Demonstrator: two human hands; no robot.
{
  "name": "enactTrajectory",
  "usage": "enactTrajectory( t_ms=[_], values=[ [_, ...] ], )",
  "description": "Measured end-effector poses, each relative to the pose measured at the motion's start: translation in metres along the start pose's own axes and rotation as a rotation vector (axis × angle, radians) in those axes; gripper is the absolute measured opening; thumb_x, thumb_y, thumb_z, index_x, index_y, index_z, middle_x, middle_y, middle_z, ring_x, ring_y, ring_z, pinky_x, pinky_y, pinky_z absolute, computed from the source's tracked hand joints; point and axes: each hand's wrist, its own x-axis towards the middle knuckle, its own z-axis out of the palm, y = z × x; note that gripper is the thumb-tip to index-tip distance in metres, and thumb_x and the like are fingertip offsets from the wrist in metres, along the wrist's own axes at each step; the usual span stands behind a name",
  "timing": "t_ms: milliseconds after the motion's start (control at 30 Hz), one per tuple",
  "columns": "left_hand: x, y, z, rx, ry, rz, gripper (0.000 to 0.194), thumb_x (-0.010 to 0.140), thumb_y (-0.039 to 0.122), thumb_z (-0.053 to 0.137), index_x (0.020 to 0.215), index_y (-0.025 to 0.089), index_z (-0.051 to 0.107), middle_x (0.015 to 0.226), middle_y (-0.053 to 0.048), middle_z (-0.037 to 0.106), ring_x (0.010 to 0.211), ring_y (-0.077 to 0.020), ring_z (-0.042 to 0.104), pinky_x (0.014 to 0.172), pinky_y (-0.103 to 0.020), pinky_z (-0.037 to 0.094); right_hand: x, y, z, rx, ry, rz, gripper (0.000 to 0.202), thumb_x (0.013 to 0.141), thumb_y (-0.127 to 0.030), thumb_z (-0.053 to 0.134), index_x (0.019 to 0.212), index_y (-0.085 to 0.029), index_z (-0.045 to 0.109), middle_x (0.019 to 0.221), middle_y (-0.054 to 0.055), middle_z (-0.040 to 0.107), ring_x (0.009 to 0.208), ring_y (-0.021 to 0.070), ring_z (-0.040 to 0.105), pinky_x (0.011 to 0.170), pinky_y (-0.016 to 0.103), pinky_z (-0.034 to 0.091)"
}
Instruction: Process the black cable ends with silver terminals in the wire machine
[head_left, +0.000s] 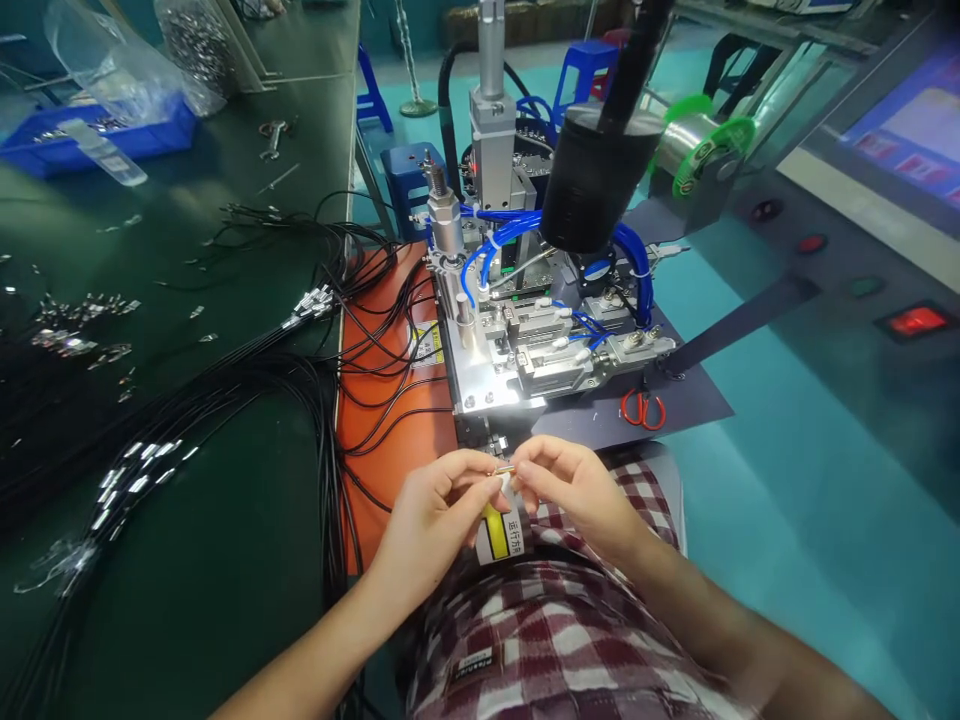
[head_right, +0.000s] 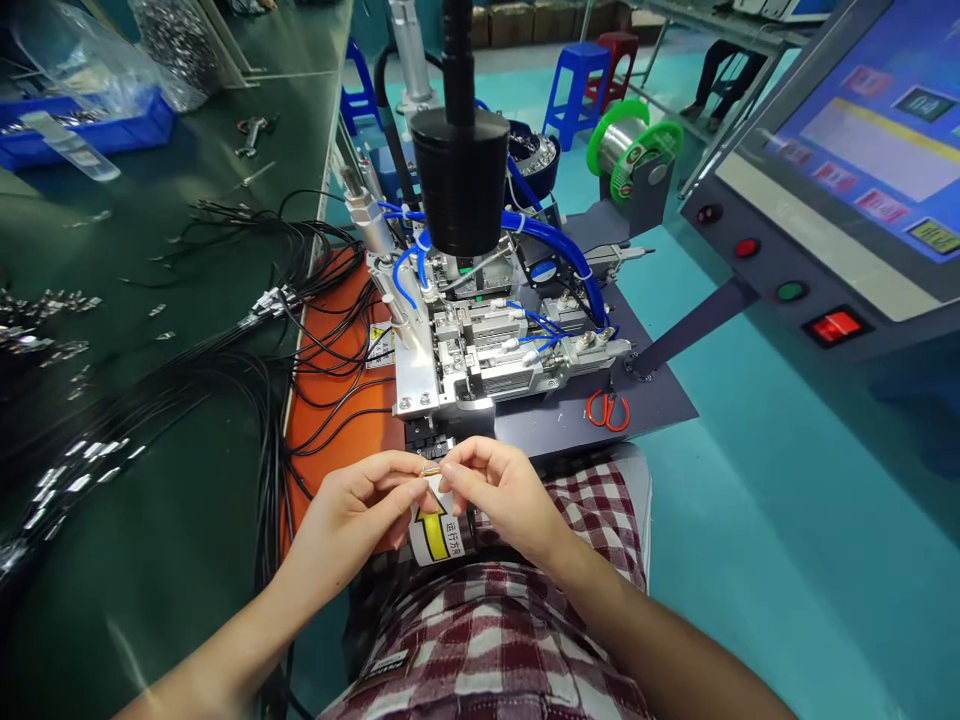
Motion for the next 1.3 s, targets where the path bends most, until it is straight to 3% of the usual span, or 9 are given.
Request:
enactTrajectory(
  t_ms=[267, 500, 600, 700, 800, 1067, 1300],
  values=[
    [0.0, -0.003, -0.002, -0.061, 0.013, -0.006, 0.018, 0.084, 0.031, 0.059, 0.094, 0.016, 0.062, 0.065, 0.001, 0.063, 0.041, -0.0044, 0.042, 0.038, -0.016, 0.03, -0.003, 0.007, 0.013, 0.013, 0.019, -0.03, 0.019, 0.078, -0.033, 0.068, 0.076, -0.016, 0.06, 0.064, -0.002, 0.06, 0.049, 0.0073, 0.049, 0.049, 0.021, 0.039],
    [-0.003, -0.006, 0.0, -0.052, 0.055, 0.066, 0.015, 0.081, 0.029, 0.063, 0.09, 0.017, 0.065, 0.071, 0.001, 0.06, 0.046, -0.0045, 0.044, 0.042, -0.016, 0.035, -0.01, 0.011, 0.017, -0.289, 0.128, -0.128, 0.015, 0.085, -0.027, 0.057, 0.074, -0.017, 0.056, 0.062, -0.004, 0.051, 0.05, 0.0073, 0.042, 0.048, 0.021, 0.035],
    [-0.003, -0.006, 0.002, -0.041, 0.06, 0.012, 0.017, 0.081, 0.033, 0.063, 0.085, 0.016, 0.065, 0.057, 0.004, 0.05, 0.043, -0.0048, 0.041, 0.04, -0.016, 0.03, -0.011, 0.013, 0.016, -0.393, 0.117, -0.183, 0.013, 0.086, -0.023, 0.055, 0.075, -0.017, 0.056, 0.063, -0.003, 0.05, 0.055, 0.0084, 0.044, 0.053, 0.021, 0.037],
    [-0.001, -0.008, 0.005, -0.062, 0.098, -0.072, 0.021, 0.081, 0.036, 0.063, 0.083, 0.015, 0.063, 0.044, 0.008, 0.04, 0.039, -0.0047, 0.034, 0.038, -0.016, 0.023, -0.014, 0.016, 0.022, -0.386, 0.13, -0.107, 0.016, 0.087, -0.026, 0.054, 0.074, -0.017, 0.055, 0.059, -0.004, 0.047, 0.052, 0.0083, 0.04, 0.049, 0.021, 0.035],
    [0.001, -0.011, 0.007, -0.093, 0.146, -0.113, 0.023, 0.08, 0.037, 0.063, 0.081, 0.015, 0.06, 0.042, 0.008, 0.04, 0.037, -0.0044, 0.032, 0.038, -0.016, 0.021, -0.015, 0.018, 0.026, -0.347, 0.172, -0.015, 0.018, 0.087, -0.03, 0.054, 0.075, -0.017, 0.056, 0.056, -0.005, 0.046, 0.049, 0.0081, 0.038, 0.046, 0.021, 0.033],
    [0.004, -0.013, 0.0, -0.142, 0.093, -0.163, 0.023, 0.082, 0.037, 0.061, 0.08, 0.015, 0.061, 0.037, 0.009, 0.04, 0.034, -0.0037, 0.03, 0.04, -0.017, 0.022, -0.006, 0.003, 0.003, -0.411, 0.14, -0.034, 0.01, 0.082, -0.025, 0.059, 0.079, -0.017, 0.064, 0.062, -0.003, 0.055, 0.054, 0.0097, 0.049, 0.052, 0.023, 0.037],
    [0.005, -0.015, 0.001, -0.131, 0.077, -0.176, 0.022, 0.082, 0.037, 0.061, 0.08, 0.015, 0.062, 0.038, 0.009, 0.04, 0.035, -0.0039, 0.03, 0.04, -0.018, 0.02, -0.002, 0.002, 0.008, -0.332, 0.126, -0.012, 0.011, 0.079, -0.026, 0.061, 0.077, -0.016, 0.062, 0.061, -0.003, 0.055, 0.052, 0.0092, 0.047, 0.05, 0.023, 0.036]
  ],
)
